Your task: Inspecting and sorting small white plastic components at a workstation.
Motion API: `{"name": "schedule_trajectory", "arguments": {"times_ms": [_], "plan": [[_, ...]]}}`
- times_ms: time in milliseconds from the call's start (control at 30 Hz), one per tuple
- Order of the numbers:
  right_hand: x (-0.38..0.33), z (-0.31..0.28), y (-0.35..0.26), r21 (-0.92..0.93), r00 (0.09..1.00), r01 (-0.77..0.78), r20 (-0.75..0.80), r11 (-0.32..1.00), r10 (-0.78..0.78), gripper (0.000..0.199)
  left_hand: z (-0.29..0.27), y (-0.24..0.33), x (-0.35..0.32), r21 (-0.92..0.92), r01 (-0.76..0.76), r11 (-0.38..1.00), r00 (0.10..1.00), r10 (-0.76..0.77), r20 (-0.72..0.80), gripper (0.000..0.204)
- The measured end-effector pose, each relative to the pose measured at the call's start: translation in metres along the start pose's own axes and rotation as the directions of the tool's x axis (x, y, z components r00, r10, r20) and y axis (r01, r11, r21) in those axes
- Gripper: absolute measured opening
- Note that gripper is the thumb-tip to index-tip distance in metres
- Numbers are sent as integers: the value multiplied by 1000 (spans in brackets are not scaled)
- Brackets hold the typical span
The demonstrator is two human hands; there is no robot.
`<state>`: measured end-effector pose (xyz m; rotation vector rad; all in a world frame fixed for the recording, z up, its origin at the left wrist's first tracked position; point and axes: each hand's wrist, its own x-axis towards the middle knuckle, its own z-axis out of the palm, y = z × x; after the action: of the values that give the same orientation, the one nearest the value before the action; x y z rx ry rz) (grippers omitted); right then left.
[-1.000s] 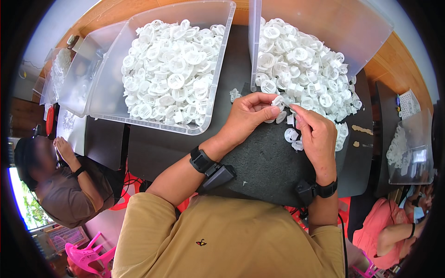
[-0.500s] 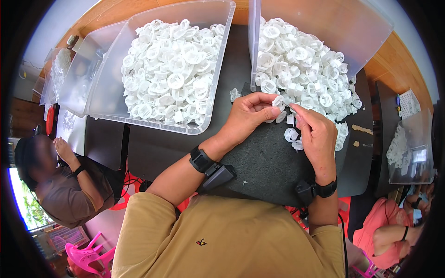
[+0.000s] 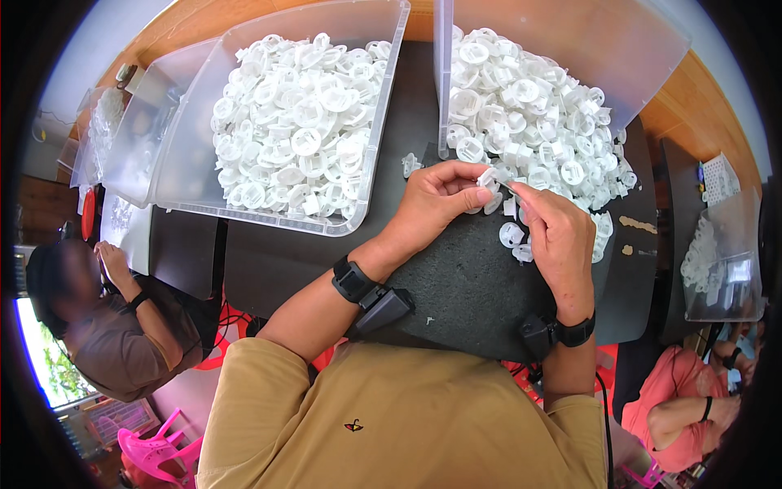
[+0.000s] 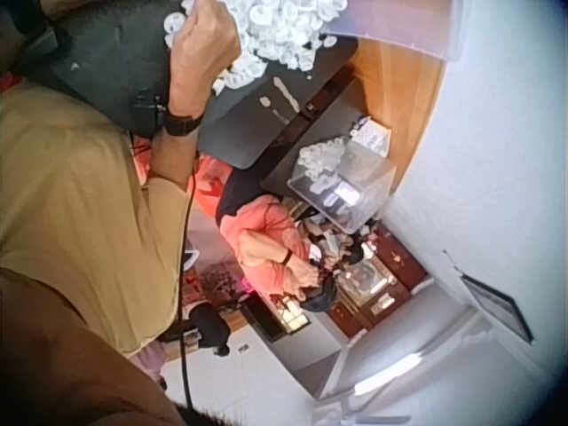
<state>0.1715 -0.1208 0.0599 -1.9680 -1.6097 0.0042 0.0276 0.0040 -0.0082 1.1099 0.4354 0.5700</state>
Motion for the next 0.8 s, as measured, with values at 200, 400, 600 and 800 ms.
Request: {"name": "schedule_trajectory", "arguments": {"times_ms": [200,400,600,800], "plan": [[-2,1,2,25,1000,-22,-11,999,22,17,1,2,0,-30,3,1000,1000,-4,-9,37],[-2,2,1,44,999,-41,4,998,41,17,2,2,0,-44,0,999,1000,0,-11,35],[-2,2,0,15,999,-34,-10,999,34,18,4,2,-1,-55,-8,998,1000,7,-19,33],[-2,2,0,3,999,-29,-16,1000,29,18,2,2,0,-40,-1,999,1000,0,-10,35]]}}
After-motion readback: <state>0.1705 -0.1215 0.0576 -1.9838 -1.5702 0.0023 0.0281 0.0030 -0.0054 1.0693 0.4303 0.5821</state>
